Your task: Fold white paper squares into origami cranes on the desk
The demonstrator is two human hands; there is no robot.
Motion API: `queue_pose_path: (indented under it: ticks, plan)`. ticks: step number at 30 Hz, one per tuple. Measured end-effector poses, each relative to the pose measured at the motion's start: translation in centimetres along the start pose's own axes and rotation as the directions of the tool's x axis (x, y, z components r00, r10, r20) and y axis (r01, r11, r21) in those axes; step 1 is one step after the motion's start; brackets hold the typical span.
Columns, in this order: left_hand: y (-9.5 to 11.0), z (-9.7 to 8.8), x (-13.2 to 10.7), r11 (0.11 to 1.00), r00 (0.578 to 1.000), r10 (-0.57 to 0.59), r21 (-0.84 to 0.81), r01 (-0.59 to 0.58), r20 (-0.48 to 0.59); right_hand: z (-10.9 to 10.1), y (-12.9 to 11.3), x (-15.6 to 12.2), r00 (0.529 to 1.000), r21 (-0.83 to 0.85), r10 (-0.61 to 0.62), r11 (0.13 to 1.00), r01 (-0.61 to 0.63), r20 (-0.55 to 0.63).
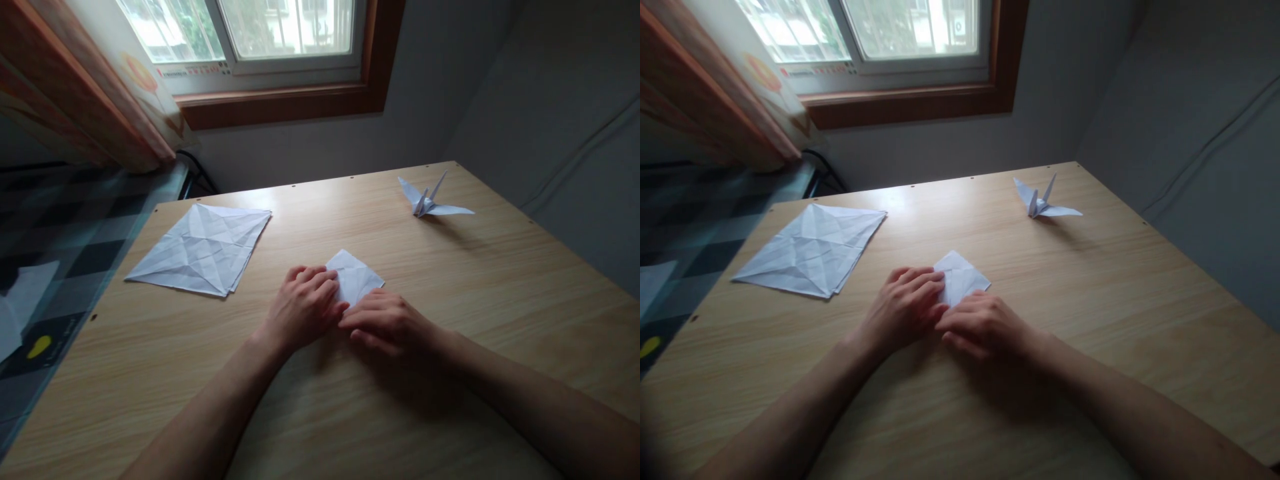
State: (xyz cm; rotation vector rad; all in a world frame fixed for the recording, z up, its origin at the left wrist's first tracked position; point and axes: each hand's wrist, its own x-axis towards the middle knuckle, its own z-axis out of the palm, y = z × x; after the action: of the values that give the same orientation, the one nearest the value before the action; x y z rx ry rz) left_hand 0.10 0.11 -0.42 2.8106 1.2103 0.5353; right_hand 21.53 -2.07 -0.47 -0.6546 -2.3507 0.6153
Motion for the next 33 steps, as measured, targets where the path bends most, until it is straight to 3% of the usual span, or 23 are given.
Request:
queue_pose_path:
  ticks: [2, 4, 5, 9, 12, 17, 20, 24, 33]
  plan:
    - [-0.2, 0.0, 0.0, 1.0, 1.0, -0.007, -0.021, 0.007, 0.027, -0.2, 0.7, -0.1, 0.974, 0.047, 0.127, 0.992, -0.121, -0.187]
    - [-0.4, 0.1, 0.0, 0.999, 0.998, -0.004, -0.045, 0.006, 0.056, -0.5, 1.7, -0.3, 0.879, 0.029, 0.308, 0.947, -0.319, -0.364]
    - [-0.4, 0.0, -0.1, 0.998, 0.997, 0.0, -0.057, 0.004, 0.072, -0.6, 2.3, -0.4, 0.853, 0.021, 0.353, 0.927, -0.374, -0.384]
    - [-0.6, -0.2, -0.1, 0.995, 0.99, 0.026, -0.095, -0.013, 0.135, -1.0, 3.6, -0.6, 0.859, 0.193, 0.42, 0.906, -0.378, -0.292]
    - [-0.5, -0.4, 0.0, 0.994, 0.986, 0.024, -0.112, -0.006, 0.164, -1.4, 3.7, -0.6, 0.823, 0.257, 0.464, 0.882, -0.395, -0.329]
    - [-0.3, -0.7, 0.1, 0.992, 0.982, 0.024, -0.122, -0.001, 0.188, -2.2, 3.6, -0.6, 0.886, 0.232, 0.401, 0.908, -0.35, -0.234]
    - [-0.4, -0.7, 0.1, 0.993, 0.982, 0.024, -0.121, -0.001, 0.19, -2.3, 3.7, -0.7, 0.874, 0.182, 0.42, 0.905, -0.383, -0.247]
    - [-0.5, -0.6, 0.0, 0.993, 0.983, 0.029, -0.119, -0.007, 0.182, -2.3, 3.9, -0.8, 0.87, 0.299, 0.457, 0.87, -0.393, -0.187]
    - [-0.4, -0.6, 0.1, 0.995, 0.98, 0.034, -0.094, -0.015, 0.197, -2.5, 4.4, -0.9, 0.958, 0.264, 0.286, 0.927, -0.266, -0.04]
